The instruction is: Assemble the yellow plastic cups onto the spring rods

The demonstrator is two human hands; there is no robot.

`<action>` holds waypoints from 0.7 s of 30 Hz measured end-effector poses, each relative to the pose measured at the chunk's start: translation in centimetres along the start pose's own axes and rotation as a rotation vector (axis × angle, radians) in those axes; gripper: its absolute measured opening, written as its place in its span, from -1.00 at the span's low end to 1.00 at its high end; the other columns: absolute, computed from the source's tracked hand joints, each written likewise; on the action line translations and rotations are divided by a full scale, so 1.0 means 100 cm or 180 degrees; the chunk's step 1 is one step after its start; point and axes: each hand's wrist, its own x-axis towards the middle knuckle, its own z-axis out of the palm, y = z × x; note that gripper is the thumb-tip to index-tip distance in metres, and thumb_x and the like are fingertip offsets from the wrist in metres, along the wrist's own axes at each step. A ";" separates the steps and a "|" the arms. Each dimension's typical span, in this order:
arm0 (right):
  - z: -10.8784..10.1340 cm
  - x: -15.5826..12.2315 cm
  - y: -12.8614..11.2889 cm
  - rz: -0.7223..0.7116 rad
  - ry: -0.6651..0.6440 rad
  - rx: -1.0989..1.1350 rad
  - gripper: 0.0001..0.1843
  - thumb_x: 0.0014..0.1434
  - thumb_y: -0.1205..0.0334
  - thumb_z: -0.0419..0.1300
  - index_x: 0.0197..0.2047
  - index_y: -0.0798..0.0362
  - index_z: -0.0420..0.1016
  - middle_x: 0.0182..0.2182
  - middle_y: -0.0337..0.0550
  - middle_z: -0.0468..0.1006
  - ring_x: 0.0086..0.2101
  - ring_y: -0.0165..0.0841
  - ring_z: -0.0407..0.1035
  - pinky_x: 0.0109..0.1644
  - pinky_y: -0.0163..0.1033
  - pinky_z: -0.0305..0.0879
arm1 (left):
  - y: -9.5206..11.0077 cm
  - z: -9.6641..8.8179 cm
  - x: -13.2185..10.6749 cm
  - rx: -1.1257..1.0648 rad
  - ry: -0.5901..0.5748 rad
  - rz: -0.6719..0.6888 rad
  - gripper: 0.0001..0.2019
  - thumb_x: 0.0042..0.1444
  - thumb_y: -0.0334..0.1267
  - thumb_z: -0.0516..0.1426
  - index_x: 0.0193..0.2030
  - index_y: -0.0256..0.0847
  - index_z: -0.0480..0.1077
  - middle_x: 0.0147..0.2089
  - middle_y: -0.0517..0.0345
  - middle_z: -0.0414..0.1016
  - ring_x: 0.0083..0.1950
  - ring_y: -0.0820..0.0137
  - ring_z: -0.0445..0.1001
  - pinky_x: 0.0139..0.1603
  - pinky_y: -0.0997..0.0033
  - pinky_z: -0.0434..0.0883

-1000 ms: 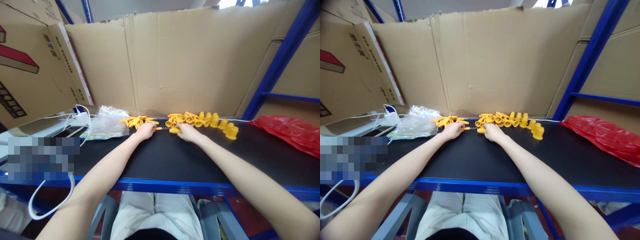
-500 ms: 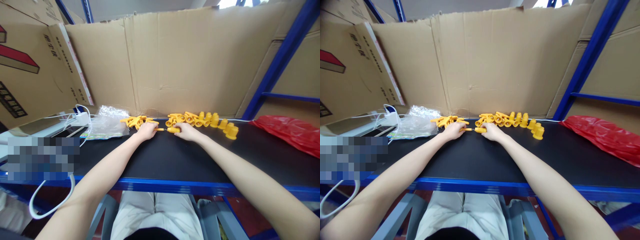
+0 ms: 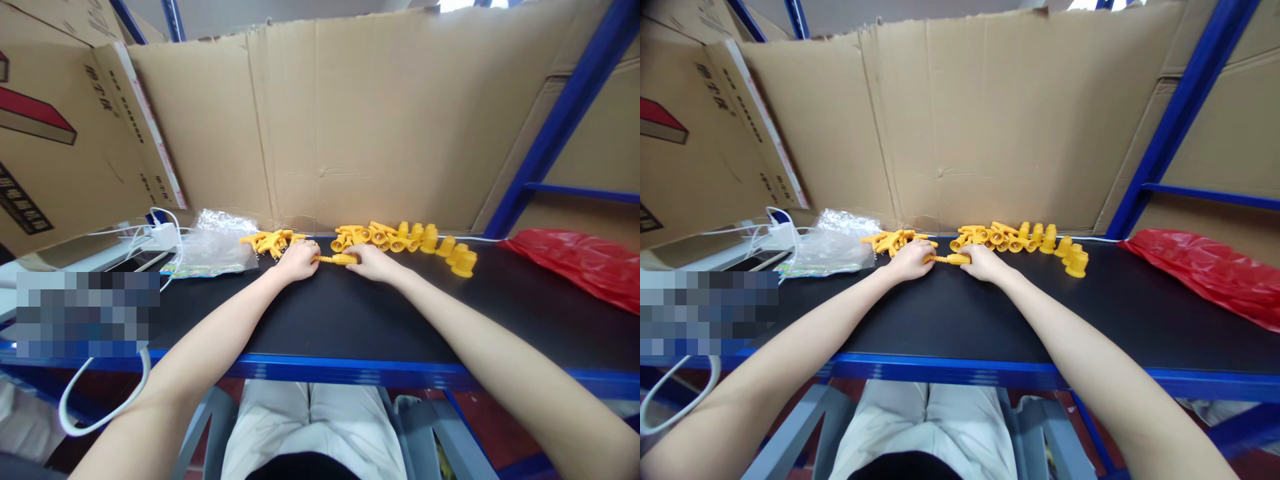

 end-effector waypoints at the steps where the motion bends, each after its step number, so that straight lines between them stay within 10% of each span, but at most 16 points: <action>1: 0.000 0.000 0.002 0.0011 -0.0003 -0.0067 -0.65 0.01 0.34 0.20 -0.08 0.14 0.47 -0.18 -0.05 0.53 -0.19 -0.26 0.41 -0.09 -0.22 0.27 | 0.000 0.000 0.000 0.0021 0.0007 -0.0021 -0.85 0.02 -0.33 0.02 -0.31 -0.23 0.40 -0.26 0.03 0.41 -0.16 0.26 0.36 -0.12 0.26 0.32; 21: -0.005 -0.001 0.016 0.0529 -0.0099 -0.0728 -0.69 0.03 0.38 0.15 -0.10 0.13 0.46 -0.15 0.08 0.50 -0.18 -0.11 0.41 -0.10 -0.08 0.29 | -0.004 -0.005 0.000 -0.0080 0.0011 -0.0249 -0.86 -0.03 -0.35 0.04 -0.32 -0.22 0.39 -0.28 0.04 0.41 -0.15 0.26 0.36 -0.13 0.26 0.33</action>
